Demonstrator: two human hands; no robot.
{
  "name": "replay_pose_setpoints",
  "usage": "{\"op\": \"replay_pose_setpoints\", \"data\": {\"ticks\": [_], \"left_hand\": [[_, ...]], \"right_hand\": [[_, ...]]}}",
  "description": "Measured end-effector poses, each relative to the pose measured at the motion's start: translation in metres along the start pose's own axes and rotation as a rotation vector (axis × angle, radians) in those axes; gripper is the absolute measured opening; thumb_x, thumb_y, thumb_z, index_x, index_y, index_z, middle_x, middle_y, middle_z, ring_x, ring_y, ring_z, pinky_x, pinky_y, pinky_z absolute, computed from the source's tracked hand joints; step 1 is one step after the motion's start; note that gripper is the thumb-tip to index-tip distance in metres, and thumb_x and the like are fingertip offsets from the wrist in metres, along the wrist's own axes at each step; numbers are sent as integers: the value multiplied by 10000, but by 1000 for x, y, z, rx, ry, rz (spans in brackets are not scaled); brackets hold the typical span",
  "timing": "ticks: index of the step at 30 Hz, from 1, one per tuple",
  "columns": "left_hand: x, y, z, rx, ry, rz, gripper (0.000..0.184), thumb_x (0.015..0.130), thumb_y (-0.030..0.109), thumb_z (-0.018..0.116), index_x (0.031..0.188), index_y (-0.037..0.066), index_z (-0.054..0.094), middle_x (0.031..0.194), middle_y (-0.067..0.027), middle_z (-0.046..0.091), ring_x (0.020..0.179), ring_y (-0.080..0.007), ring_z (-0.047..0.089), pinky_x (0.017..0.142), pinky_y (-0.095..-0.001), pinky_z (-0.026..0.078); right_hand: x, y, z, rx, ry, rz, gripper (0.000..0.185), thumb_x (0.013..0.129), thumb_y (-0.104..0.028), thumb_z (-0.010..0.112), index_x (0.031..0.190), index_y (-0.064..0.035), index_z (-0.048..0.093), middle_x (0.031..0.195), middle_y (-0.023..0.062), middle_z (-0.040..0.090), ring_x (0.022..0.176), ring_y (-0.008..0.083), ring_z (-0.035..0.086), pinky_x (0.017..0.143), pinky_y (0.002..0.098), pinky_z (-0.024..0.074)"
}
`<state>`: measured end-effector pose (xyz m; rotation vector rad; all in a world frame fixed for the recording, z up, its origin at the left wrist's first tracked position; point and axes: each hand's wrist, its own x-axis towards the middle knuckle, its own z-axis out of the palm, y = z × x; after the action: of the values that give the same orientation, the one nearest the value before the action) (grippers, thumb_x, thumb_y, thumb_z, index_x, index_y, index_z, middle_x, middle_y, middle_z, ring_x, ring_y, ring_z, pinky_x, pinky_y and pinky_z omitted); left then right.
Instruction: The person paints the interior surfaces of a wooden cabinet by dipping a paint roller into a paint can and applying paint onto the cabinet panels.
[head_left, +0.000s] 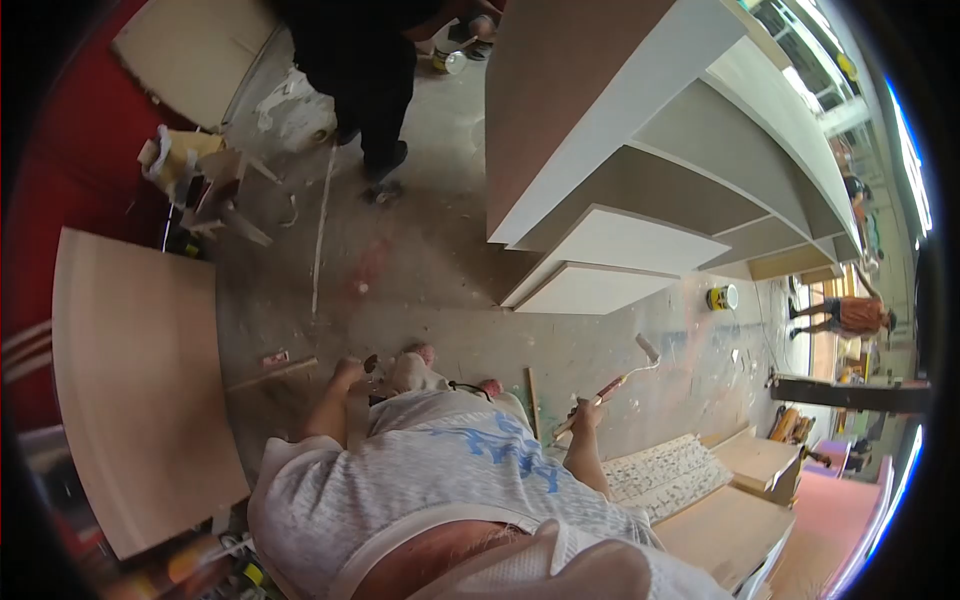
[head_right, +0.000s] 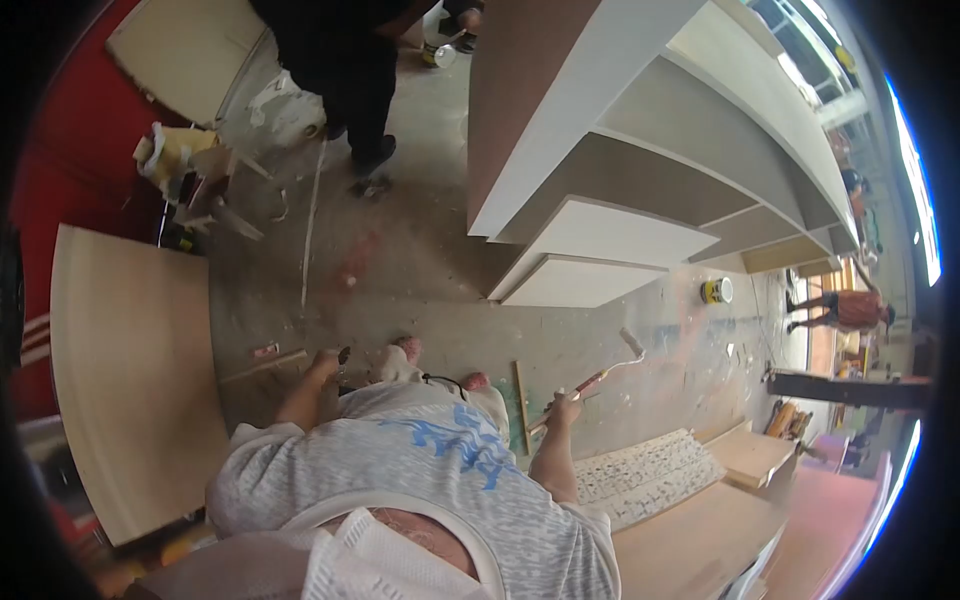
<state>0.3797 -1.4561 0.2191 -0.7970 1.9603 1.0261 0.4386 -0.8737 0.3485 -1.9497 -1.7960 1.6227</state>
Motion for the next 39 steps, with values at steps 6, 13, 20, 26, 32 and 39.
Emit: {"op": "replay_pose_setpoints", "data": {"ticks": [6, 13, 20, 26, 32, 39], "left_hand": [[65, 116, -59, 467, -57, 234, 348, 772, 241, 600, 1007, -15, 599, 965, -155, 621, 857, -267, 591, 748, -370, 450], [43, 231, -7, 232, 6, 491, 444, 715, 266, 620, 1076, 9, 589, 1108, -179, 585, 1053, -294, 549, 891, -340, 427], [-9, 235, 89, 871, -207, 648, 417, 711, 301, 622, 1002, 2, 620, 947, -168, 640, 819, -289, 621, 754, -353, 473], [-20, 162, 145, 760, 21, 663, 360, 699, 317, 616, 897, 20, 661, 925, -187, 632, 869, -310, 619, 769, -375, 473], [-55, 124, 113, 534, -153, 226, 463, 703, 294, 651, 1058, 2, 602, 1019, -206, 609, 936, -275, 603, 831, -362, 451], [11, 19, 101, 793, -27, 474, 332, 775, 324, 591, 925, 32, 641, 854, -146, 652, 717, -266, 636, 647, -359, 502]], "right_hand": [[-49, 15, 18, -17, 41, -49, 138, 712, -62, 605, 796, -7, 510, 548, 57, 470, 422, 177, 474, 373, 304, 399], [-63, 57, -2, 6, 42, -79, 176, 671, -63, 628, 755, 30, 505, 580, 77, 502, 441, 187, 508, 397, 317, 414], [-69, 72, -44, 170, 7, -133, 114, 721, -41, 597, 728, -11, 488, 539, 44, 454, 426, 163, 471, 388, 302, 383], [11, 123, -123, 89, -97, 34, 165, 693, -67, 618, 756, 39, 508, 587, 67, 485, 462, 200, 502, 420, 327, 397], [50, 117, -148, -40, -102, 57, 192, 696, -47, 591, 841, 57, 520, 610, 87, 510, 477, 218, 528, 411, 345, 426], [19, 61, -77, 221, -92, 25, 168, 714, -53, 593, 845, -4, 500, 593, 80, 485, 466, 205, 496, 413, 338, 414]]}}
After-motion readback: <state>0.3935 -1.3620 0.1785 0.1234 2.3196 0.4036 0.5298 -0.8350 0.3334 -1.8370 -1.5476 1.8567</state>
